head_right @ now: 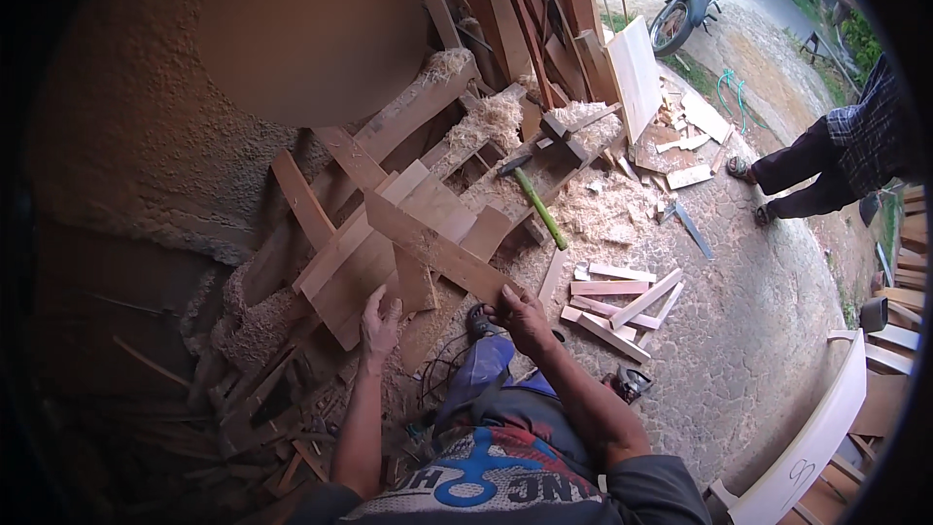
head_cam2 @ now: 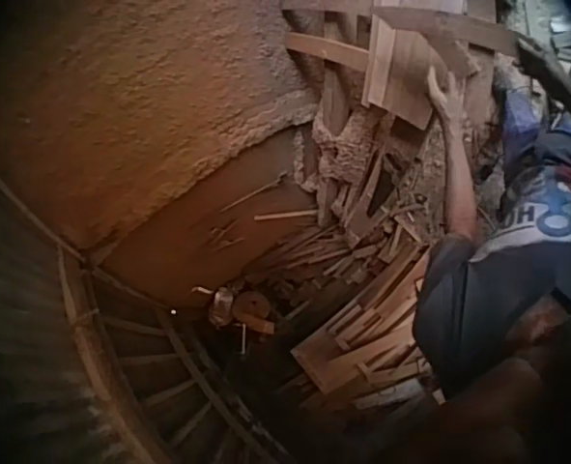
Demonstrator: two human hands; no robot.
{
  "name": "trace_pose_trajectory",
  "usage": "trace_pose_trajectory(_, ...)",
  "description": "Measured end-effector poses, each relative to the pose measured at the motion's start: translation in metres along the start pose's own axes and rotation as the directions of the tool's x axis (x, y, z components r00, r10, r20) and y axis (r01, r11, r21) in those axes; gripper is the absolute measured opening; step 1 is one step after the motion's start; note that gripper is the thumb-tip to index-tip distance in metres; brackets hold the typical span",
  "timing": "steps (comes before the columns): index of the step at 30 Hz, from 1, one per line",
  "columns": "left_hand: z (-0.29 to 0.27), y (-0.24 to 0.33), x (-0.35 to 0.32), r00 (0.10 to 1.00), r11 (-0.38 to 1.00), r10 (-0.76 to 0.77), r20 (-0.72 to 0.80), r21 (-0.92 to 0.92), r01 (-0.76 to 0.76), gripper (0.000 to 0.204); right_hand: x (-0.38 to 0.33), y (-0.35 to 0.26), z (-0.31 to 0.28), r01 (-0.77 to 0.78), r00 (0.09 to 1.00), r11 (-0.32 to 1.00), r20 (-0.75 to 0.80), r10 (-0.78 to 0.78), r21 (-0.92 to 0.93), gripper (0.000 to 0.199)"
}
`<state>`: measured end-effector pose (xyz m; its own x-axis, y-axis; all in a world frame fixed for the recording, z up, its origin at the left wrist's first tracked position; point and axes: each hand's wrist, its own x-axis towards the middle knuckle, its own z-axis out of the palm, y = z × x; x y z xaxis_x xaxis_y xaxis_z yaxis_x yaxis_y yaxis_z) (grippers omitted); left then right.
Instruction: The person assembles a wooden frame by placing planks, hammering nails, and using a circular saw to trim edges. They repeatedly adjust the planks and hammer them into place while another person stands nearby.
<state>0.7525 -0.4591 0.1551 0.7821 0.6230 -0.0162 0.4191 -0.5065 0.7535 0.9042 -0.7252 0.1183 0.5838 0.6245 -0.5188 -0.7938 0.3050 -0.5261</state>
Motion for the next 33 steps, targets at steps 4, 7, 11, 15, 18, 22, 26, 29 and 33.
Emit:
trace_pose_trajectory(4, 0.025, 0.021, 0.066, 0.991, 0.986, 0.115, -0.066, 0.130, -0.105, 0.085, 0.018, 0.017, -0.011, 0.043, 0.997, 0.996, -0.060, -0.038, 0.080, 0.037)
trace_pose_trajectory(7, 0.052, 0.008, 0.098, 0.983, 0.952, 0.178, 0.038, 0.245, -0.182, 0.102, 0.024, 0.027, -0.006, 0.065, 0.989, 0.993, -0.140, -0.050, 0.101, 0.039)
trace_pose_trajectory(11, 0.071, 0.018, 0.118, 0.977, 0.914, 0.106, 0.184, 0.369, -0.169, 0.115, 0.036, 0.035, -0.005, 0.101, 0.980, 0.988, -0.184, -0.077, 0.120, 0.040)
trace_pose_trajectory(15, 0.083, 0.014, 0.132, 0.977, 0.890, 0.075, 0.198, 0.428, -0.155, 0.117, 0.050, 0.035, -0.001, 0.139, 0.974, 0.983, -0.196, -0.114, 0.118, 0.038)
trace_pose_trajectory(18, 0.089, 0.010, 0.140, 0.976, 0.857, 0.097, 0.193, 0.483, -0.180, 0.117, 0.058, 0.034, 0.000, 0.156, 0.970, 0.977, -0.208, -0.124, 0.144, 0.035)
trace_pose_trajectory(22, 0.092, 0.006, 0.145, 0.972, 0.837, 0.128, 0.199, 0.503, -0.214, 0.115, 0.060, 0.031, 0.001, 0.144, 0.965, 0.980, -0.238, -0.108, 0.140, 0.036)
trace_pose_trajectory(26, 0.096, 0.006, 0.149, 0.970, 0.819, 0.163, 0.182, 0.522, -0.236, 0.113, 0.067, 0.031, -0.005, 0.142, 0.965, 0.978, -0.242, -0.102, 0.155, 0.037)
trace_pose_trajectory(29, 0.095, 0.012, 0.150, 0.974, 0.809, 0.155, 0.166, 0.544, -0.222, 0.111, 0.069, 0.030, -0.009, 0.123, 0.974, 0.981, -0.208, -0.090, 0.149, 0.039)
trace_pose_trajectory(33, 0.101, 0.013, 0.151, 0.974, 0.800, 0.159, 0.161, 0.557, -0.223, 0.110, 0.058, 0.013, -0.013, 0.068, 0.989, 0.992, -0.138, -0.053, 0.106, 0.049)
